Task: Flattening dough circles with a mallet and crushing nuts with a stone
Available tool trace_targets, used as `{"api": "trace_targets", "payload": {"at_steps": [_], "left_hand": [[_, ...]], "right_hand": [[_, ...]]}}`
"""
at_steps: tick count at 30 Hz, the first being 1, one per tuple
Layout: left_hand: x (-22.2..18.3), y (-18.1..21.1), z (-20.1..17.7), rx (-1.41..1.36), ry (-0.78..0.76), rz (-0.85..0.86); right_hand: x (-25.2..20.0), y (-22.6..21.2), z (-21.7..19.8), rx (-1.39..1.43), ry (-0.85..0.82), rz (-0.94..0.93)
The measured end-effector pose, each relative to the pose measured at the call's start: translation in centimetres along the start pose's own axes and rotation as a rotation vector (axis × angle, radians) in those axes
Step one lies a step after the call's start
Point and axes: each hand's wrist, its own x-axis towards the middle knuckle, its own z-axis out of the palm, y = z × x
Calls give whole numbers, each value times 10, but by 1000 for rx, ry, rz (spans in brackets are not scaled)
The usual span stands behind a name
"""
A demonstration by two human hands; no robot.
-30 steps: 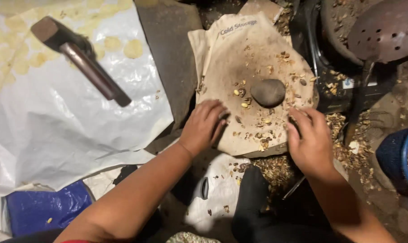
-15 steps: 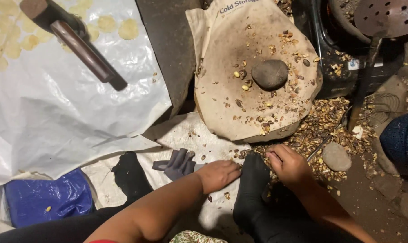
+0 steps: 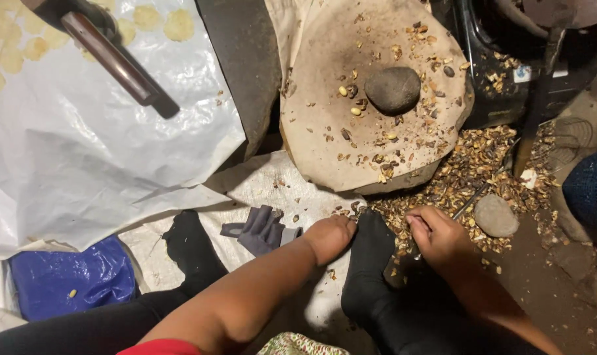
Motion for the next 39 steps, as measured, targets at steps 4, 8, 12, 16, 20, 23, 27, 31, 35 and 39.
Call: {"api": "trace_targets", "payload": {"at_steps": [4,8,12,16,20,23,27,31,35,39], "left_hand": [[-6,-39,-78,-338,-197,-254],[-16,-74,-122,-690,-261,-464],[-26,-123,-68,-377,-390,-672],[-31,-94,-86,-362,-348,-663],[-37,-75,-81,-248,-301,-521],[-39,-60,-106,-160,-344,-379],[-36,-77,-66,-655,-268,-666],[22,-24,-107,-940,-154,-582],[58,26,-136,-983,-125,-485],[60,32,-122,-1086,-23,-564]], "right_hand": [[-3,16,7,47,1,-5],[-3,7,3,58,-8,61],[-6,17,11,54,5,72],[-1,1,3,49,7,60],[0,2,4,61,-25,93],[0,12,10,56,-28,108],[-9,24,21,153,-49,204],[0,-3,19,1014,-442,787],[-1,-6,20,1441,-652,771],[-4,23,11,1309,-455,845]]}}
